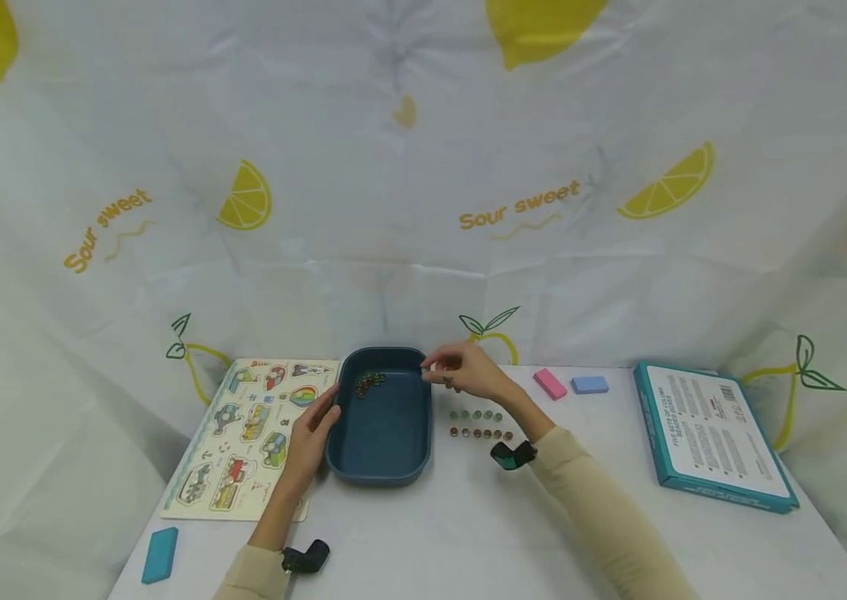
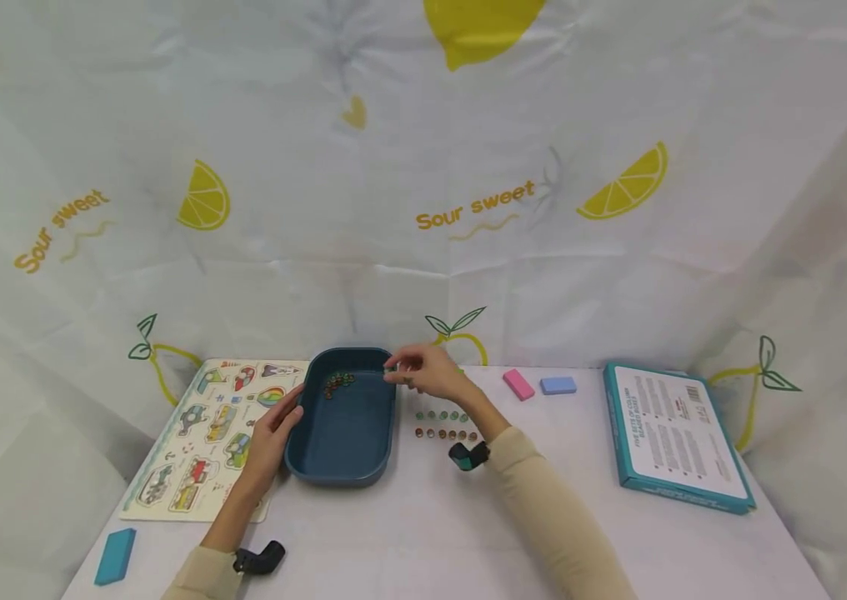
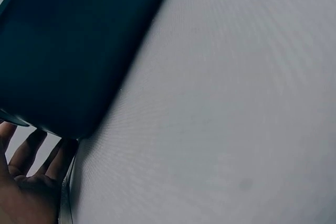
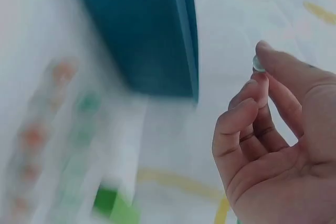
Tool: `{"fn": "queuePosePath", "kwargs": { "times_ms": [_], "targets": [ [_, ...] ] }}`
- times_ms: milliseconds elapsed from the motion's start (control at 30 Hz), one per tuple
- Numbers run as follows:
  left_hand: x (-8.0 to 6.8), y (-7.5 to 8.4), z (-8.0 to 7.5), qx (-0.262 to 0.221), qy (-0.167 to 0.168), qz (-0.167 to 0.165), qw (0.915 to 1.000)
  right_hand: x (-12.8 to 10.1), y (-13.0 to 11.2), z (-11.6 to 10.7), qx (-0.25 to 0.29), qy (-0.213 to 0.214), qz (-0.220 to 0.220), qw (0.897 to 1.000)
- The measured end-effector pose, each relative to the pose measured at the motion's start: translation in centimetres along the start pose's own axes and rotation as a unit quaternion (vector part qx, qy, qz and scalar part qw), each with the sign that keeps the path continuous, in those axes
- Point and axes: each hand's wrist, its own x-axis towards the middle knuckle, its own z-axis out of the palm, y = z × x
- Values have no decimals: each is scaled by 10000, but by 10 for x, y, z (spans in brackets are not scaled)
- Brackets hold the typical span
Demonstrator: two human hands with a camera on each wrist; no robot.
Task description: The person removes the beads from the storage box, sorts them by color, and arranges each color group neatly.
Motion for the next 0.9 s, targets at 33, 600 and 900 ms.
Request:
{"fn": "queuePosePath", "kwargs": {
  "times_ms": [33, 600, 900],
  "targets": [
    [-1, 0, 0, -9, -1, -20, 10000, -10, 7, -6, -4, 68, 78, 9999],
    [1, 2, 1, -69, -68, -7, 10000, -111, 96, -37, -992, 636, 1107, 9869],
    [1, 3, 0, -37, -65, 10, 10000, -101, 90, -44, -987, 499, 936, 9894]
  ]
}}
